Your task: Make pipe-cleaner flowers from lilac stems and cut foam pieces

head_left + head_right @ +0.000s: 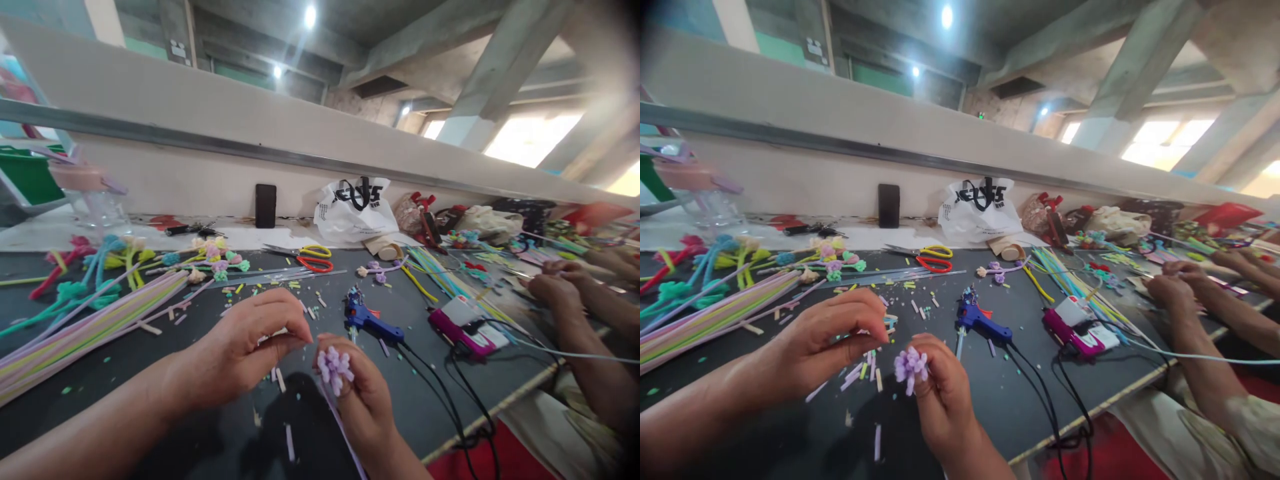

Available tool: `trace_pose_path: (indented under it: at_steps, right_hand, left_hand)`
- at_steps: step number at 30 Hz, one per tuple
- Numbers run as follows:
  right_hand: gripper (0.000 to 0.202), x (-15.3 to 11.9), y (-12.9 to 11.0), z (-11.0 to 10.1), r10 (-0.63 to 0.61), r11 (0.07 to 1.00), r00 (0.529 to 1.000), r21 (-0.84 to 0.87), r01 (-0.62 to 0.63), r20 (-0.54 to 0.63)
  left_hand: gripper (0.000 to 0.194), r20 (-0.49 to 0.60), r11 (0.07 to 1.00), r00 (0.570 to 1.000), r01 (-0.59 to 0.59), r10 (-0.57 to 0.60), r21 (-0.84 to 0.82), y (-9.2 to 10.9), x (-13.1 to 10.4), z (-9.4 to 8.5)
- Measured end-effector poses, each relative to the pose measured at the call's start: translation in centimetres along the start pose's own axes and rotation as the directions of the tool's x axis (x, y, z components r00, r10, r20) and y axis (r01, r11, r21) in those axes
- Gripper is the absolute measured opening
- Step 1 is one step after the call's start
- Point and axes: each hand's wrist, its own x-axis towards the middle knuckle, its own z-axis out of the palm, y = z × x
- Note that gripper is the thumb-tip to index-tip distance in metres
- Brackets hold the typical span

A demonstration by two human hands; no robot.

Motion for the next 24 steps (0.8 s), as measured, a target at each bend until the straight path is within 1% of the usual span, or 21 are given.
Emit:
trace_pose_path:
  at_steps: [4, 8, 12, 14, 17, 21, 24]
  right_hand:
    - [0.019, 0.4, -0.5, 0.1, 0.026, 0.997, 0.997, 0.076, -0.033, 0.079]
    - [0.019, 0.7, -0.8, 0.1, 0.008, 0.989, 0.987, 0.143, -0.03, 0.159]
    - [0.022, 0.5, -0.6, -0.1, 0.027, 0.987, 0.969, 0.15, -0.065, 0.244]
    - [0.022, 0.5, -0.5, -0.2, 0.032, 0.985, 0.96, 0.152, -0.076, 0.277]
    - [0.021, 0.4, -0.5, -0.3, 0.037, 0.981, 0.959, 0.171, -0.088, 0.283]
    - [0.029, 0.4, -0.6, -0.3, 0.08, 0.968, 0.952, 0.207, -0.145, 0.295]
    - [0.027, 0.4, -0.5, -0.3, 0.081, 0.969, 0.945, 0.196, -0.149, 0.316]
  left_hand:
    - [0.012, 0.075, 0.999, 0.997, 0.022, -0.019, -0.042, -0.1, 0.0, 0.2]
    - [0.012, 0.15, 0.999, 0.989, 0.024, -0.016, -0.049, 0.3, 0.3, -0.1]
    - [0.014, 0.252, 0.994, 0.968, 0.047, -0.022, -0.097, 0.8, 0.6, -0.4]
    - [0.014, 0.284, 0.99, 0.958, 0.064, -0.027, -0.122, 1.0, 0.7, -0.4]
    - [0.013, 0.294, 0.986, 0.955, 0.09, -0.045, -0.142, 1.1, 0.7, -0.3]
    - [0.012, 0.29, 0.98, 0.953, 0.137, -0.091, -0.145, 1.3, 0.6, -0.2]
    - [0.011, 0.292, 0.98, 0.949, 0.158, -0.116, -0.124, 1.4, 0.6, -0.2]
